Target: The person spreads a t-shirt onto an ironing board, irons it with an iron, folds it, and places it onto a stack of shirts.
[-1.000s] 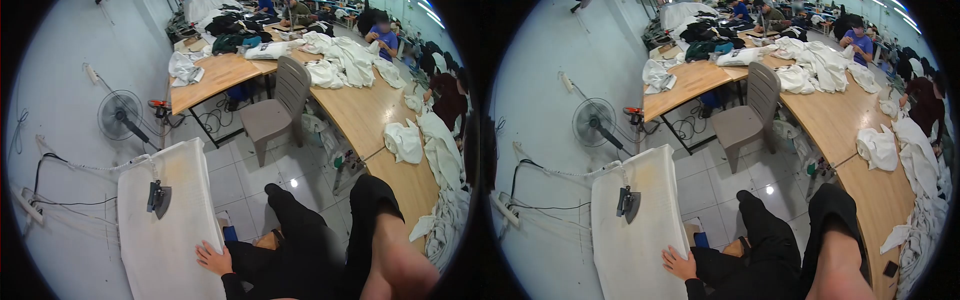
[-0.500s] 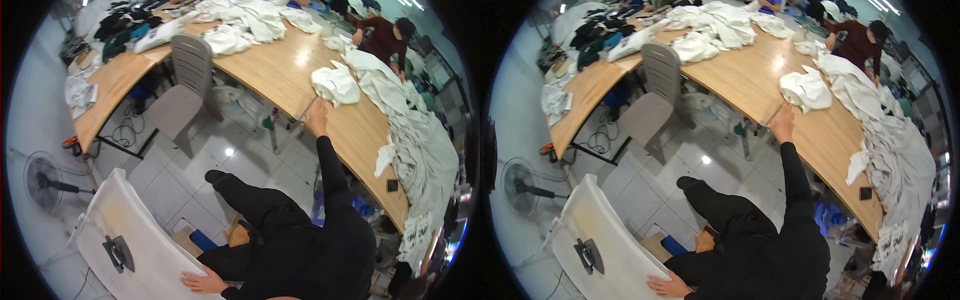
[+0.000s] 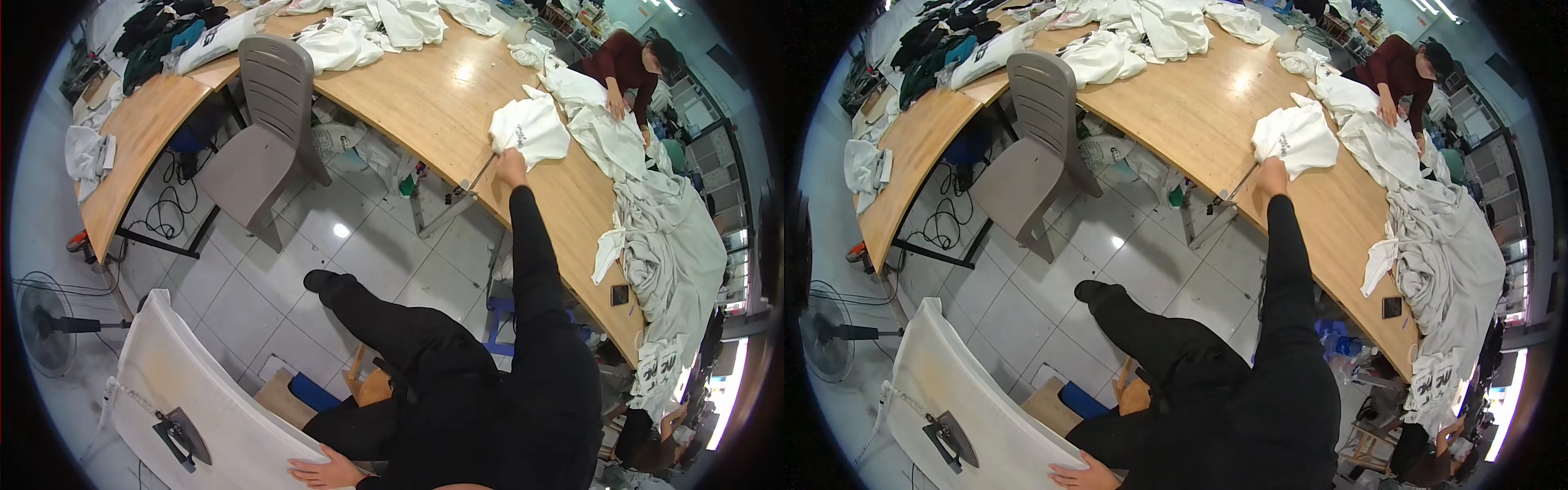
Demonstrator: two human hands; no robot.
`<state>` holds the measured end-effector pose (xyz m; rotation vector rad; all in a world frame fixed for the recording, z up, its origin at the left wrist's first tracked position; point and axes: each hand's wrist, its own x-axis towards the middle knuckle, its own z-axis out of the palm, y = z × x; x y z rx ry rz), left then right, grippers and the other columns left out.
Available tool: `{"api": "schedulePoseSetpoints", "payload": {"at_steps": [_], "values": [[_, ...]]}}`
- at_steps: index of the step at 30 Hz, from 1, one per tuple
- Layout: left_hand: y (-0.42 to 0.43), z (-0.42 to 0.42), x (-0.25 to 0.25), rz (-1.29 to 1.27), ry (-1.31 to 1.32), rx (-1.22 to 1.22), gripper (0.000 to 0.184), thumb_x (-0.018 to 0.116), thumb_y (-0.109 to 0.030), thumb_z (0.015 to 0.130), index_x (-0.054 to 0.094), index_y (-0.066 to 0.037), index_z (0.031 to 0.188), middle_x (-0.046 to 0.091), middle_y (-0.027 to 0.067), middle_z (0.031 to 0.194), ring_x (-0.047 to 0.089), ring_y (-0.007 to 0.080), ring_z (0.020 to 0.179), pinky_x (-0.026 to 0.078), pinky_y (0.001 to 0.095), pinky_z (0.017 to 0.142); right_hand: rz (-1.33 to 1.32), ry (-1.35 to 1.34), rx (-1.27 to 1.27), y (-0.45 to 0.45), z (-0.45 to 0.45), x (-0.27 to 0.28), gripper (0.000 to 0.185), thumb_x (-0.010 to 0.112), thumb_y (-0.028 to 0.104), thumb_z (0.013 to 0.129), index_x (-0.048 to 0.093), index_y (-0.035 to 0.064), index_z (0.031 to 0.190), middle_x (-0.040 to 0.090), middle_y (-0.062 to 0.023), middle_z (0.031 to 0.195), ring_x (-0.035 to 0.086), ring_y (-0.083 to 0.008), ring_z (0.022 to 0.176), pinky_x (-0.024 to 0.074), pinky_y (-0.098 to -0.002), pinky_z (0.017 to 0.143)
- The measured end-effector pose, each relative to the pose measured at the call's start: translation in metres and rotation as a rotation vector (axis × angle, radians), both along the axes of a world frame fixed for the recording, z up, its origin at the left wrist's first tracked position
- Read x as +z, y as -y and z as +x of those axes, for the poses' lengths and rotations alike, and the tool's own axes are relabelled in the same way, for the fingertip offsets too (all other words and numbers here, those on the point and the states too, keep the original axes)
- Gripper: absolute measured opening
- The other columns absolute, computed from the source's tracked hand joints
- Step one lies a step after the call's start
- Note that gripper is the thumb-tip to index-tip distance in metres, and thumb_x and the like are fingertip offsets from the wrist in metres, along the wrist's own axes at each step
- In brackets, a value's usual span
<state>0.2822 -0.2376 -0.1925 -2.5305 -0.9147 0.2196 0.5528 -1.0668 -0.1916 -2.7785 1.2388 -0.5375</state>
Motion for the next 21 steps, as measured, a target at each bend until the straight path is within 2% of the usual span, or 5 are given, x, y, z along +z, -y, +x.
{"api": "schedulePoseSetpoints", "payload": {"at_steps": [3, 11, 15, 20, 21], "values": [[-0.016, -0.013, -0.016, -0.063, 0.306, -0.151, 0.084, 0.052, -0.067, 0.108, 0.036, -0.014, 0.172, 0.028, 0.0216, 0.179, 0.033, 0.0423, 0.162, 0.033, 0.0538, 0.129, -0.010, 0.038, 0.142, -0.062, -0.039, -0.001, 0.022, 0.070, 0.017, 0.090, 0.075, -0.0039, 0.091, 0.074, -0.0304, 0.088, 0.073, -0.0503, 0.085, 0.0594, -0.0560, 0.082], [0.026, 0.062, 0.049, -0.324, 0.888, -0.468, 0.065, 0.073, -0.032, 0.105, 0.051, -0.008, 0.161, 0.025, 0.0234, 0.178, 0.030, 0.0421, 0.163, 0.033, 0.0578, 0.129, -0.035, 0.169, 0.126, -0.165, -0.083, 0.057, 0.060, 0.096, 0.031, 0.077, 0.072, 0.0117, 0.128, 0.063, -0.0163, 0.131, 0.056, -0.0454, 0.128, 0.0503, -0.0581, 0.107], [0.033, 0.084, 0.076, -0.409, 1.124, -0.546, 0.064, 0.077, -0.026, 0.102, 0.053, -0.006, 0.158, 0.029, 0.0257, 0.175, 0.030, 0.0444, 0.163, 0.036, 0.0568, 0.128, 0.114, -0.002, 0.105, -0.135, -0.080, 0.038, 0.050, 0.096, 0.033, 0.078, 0.071, 0.0089, 0.114, 0.065, -0.0171, 0.127, 0.057, -0.0445, 0.127, 0.0512, -0.0580, 0.105], [0.062, 0.039, 0.115, -0.490, 1.016, -0.515, 0.071, 0.084, -0.018, 0.094, 0.054, -0.001, 0.155, 0.037, 0.0275, 0.171, 0.036, 0.0451, 0.160, 0.036, 0.0563, 0.127, 0.079, 0.300, 0.356, -0.123, -0.061, 0.036, 0.033, 0.083, 0.029, 0.076, 0.070, 0.0007, 0.087, 0.071, -0.0253, 0.077, 0.070, -0.0446, 0.075, 0.0557, -0.0509, 0.071], [0.065, 0.024, 0.118, -0.600, 0.962, -0.524, 0.073, 0.086, -0.020, 0.092, 0.054, -0.001, 0.154, 0.038, 0.0281, 0.171, 0.037, 0.0461, 0.159, 0.035, 0.0566, 0.128, 0.208, 0.305, 0.393, -0.155, -0.063, 0.066, 0.030, 0.083, 0.026, 0.081, 0.066, 0.0009, 0.084, 0.072, -0.0186, 0.078, 0.069, -0.0329, 0.073, 0.0541, -0.0442, 0.069]]}}
